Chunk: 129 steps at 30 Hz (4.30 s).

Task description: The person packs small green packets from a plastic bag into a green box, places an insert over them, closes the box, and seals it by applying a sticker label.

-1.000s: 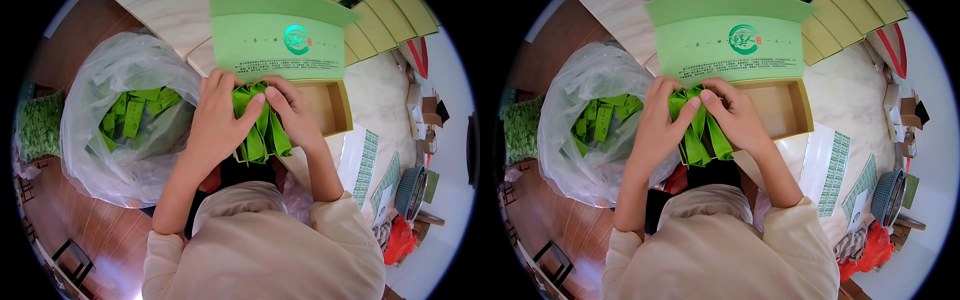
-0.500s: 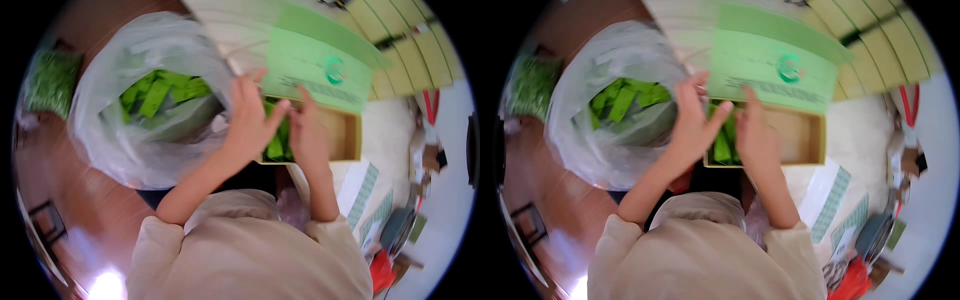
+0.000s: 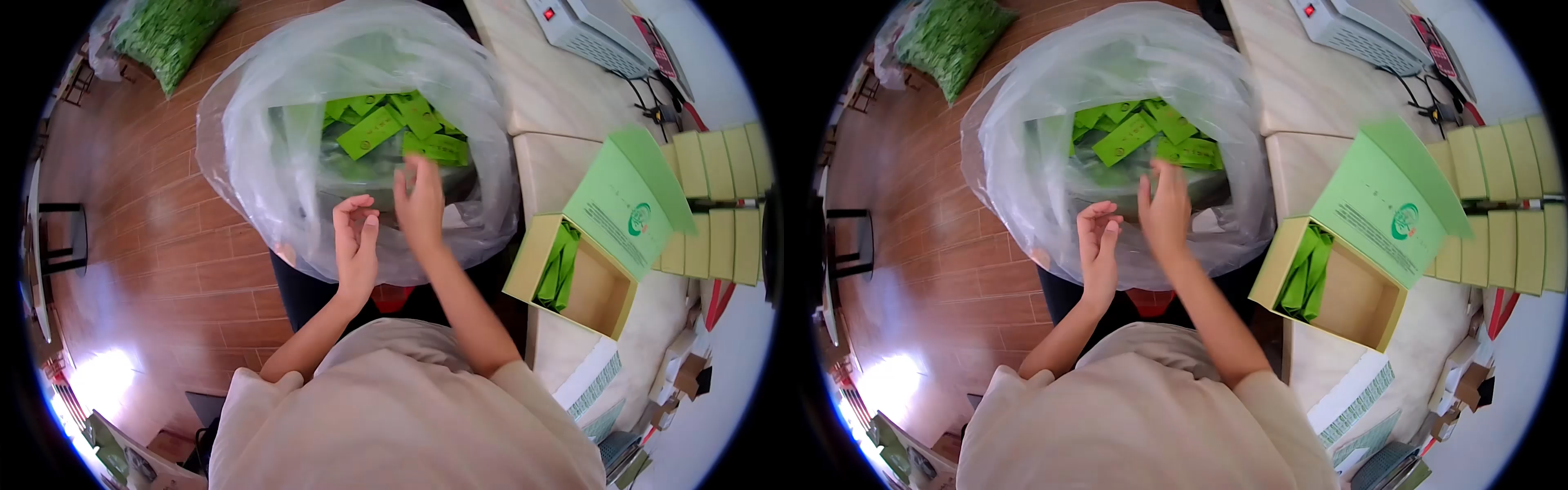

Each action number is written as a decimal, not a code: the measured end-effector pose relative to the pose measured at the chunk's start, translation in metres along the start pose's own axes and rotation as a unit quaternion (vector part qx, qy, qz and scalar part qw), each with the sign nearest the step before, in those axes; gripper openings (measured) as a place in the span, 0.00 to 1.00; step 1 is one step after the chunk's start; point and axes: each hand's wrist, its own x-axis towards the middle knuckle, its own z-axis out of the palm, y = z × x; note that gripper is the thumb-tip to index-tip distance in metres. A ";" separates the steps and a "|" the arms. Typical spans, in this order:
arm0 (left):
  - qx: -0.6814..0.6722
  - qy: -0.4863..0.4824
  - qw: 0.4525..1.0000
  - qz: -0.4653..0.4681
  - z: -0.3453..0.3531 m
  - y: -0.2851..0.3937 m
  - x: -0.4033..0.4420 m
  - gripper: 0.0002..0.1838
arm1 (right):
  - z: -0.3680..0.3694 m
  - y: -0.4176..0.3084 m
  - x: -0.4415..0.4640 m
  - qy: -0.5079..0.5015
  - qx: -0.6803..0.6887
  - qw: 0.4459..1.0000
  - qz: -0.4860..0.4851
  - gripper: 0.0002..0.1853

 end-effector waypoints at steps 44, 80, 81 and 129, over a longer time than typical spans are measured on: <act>-0.157 -0.149 0.900 -0.378 -0.023 0.032 0.039 0.27 | -0.038 -0.023 -0.001 -0.239 0.432 0.868 0.051 0.30; 0.061 -0.181 0.956 -0.224 -0.021 0.039 0.022 0.34 | -0.067 -0.047 0.007 -0.118 0.157 0.963 -0.184 0.08; 0.066 -0.197 0.951 -0.227 -0.023 0.039 0.022 0.34 | -0.070 -0.048 0.007 -0.131 0.143 0.970 -0.147 0.07; 0.019 -0.107 0.977 -0.184 -0.011 0.017 0.023 0.39 | -0.036 -0.017 0.001 -0.073 0.153 0.981 0.094 0.12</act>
